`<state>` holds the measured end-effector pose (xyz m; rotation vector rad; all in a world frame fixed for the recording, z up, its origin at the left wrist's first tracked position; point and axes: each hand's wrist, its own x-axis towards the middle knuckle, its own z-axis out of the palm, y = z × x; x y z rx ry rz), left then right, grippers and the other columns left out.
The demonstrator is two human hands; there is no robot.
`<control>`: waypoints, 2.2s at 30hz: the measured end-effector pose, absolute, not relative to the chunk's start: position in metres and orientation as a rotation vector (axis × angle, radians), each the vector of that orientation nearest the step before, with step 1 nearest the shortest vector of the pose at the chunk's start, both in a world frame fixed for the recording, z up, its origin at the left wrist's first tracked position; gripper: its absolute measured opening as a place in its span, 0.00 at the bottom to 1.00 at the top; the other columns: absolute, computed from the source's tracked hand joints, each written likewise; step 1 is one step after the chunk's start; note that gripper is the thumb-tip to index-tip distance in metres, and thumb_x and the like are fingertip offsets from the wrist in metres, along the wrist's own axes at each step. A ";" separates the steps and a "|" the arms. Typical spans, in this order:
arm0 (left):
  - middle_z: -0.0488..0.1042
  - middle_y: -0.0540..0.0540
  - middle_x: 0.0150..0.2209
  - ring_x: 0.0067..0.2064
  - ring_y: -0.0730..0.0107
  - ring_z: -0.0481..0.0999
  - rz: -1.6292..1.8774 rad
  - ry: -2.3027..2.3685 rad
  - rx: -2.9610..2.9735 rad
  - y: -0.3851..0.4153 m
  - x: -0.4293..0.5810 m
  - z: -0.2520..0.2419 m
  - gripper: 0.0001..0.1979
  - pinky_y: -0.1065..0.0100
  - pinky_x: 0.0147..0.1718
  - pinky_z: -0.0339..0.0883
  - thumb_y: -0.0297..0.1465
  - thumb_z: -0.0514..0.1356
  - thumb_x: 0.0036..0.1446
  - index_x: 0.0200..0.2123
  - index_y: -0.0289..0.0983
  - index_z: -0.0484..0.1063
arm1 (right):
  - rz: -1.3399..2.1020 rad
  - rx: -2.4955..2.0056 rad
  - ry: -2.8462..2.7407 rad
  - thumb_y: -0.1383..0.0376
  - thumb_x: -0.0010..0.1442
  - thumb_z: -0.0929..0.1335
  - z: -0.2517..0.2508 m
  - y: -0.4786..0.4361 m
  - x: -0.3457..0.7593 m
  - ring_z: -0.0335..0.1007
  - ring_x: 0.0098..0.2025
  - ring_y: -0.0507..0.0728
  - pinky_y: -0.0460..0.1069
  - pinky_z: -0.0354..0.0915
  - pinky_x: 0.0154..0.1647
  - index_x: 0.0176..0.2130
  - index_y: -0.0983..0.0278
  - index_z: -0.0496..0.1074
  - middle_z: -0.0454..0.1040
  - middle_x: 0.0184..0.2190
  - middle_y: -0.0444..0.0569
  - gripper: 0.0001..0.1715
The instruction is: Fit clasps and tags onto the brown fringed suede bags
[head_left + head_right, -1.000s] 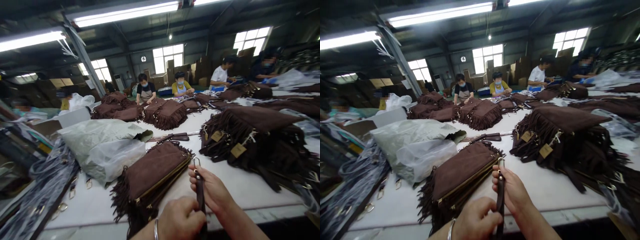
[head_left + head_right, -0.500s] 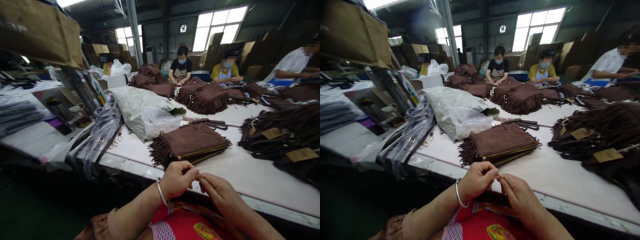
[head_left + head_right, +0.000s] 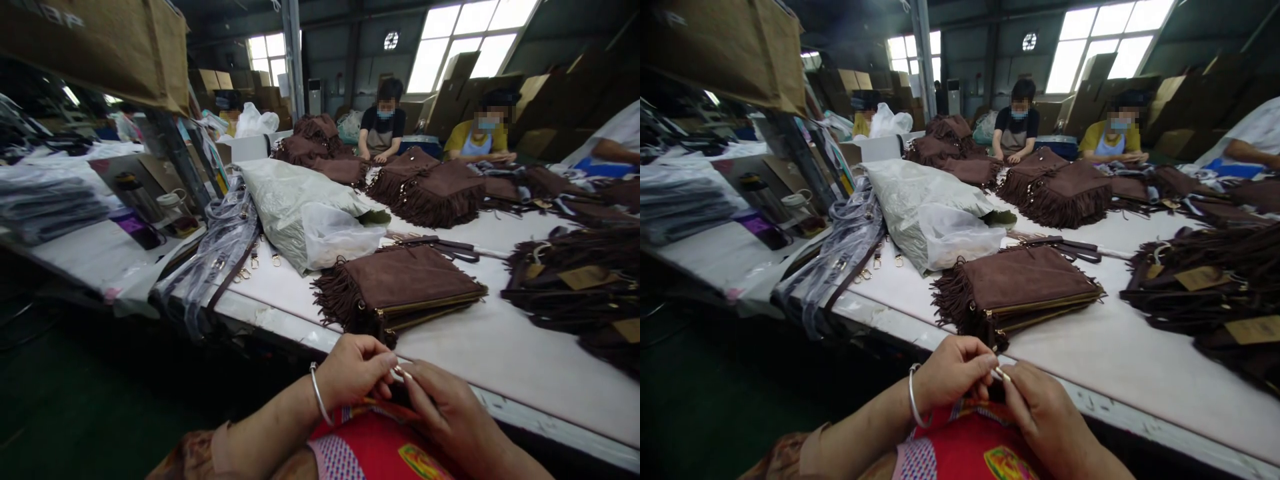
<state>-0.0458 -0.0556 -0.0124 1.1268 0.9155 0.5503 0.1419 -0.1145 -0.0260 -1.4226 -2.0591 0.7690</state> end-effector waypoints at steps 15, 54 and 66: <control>0.64 0.54 0.16 0.16 0.77 0.60 0.480 0.979 1.265 -0.056 -0.027 -0.025 0.21 0.75 0.15 0.54 0.47 0.52 0.62 0.26 0.37 0.65 | 0.210 -1.303 -2.205 0.67 0.68 0.60 -0.030 -0.114 0.149 0.73 0.36 0.56 0.49 0.72 0.37 0.56 0.63 0.66 0.74 0.37 0.51 0.18; 0.79 0.44 0.34 0.35 0.66 0.77 1.009 0.402 2.903 0.007 0.028 -0.024 0.08 0.64 0.37 0.68 0.30 0.56 0.66 0.39 0.35 0.74 | -0.088 -1.442 -1.786 0.67 0.68 0.62 -0.021 -0.110 0.202 0.74 0.42 0.58 0.52 0.70 0.45 0.52 0.65 0.67 0.76 0.40 0.53 0.13; 0.75 0.44 0.30 0.32 0.67 0.75 0.895 0.435 2.934 0.001 0.024 -0.027 0.10 0.67 0.33 0.69 0.27 0.53 0.65 0.34 0.34 0.72 | -0.272 -1.796 -1.999 0.68 0.70 0.57 -0.026 -0.094 0.179 0.65 0.32 0.56 0.49 0.61 0.34 0.41 0.65 0.67 0.69 0.31 0.51 0.11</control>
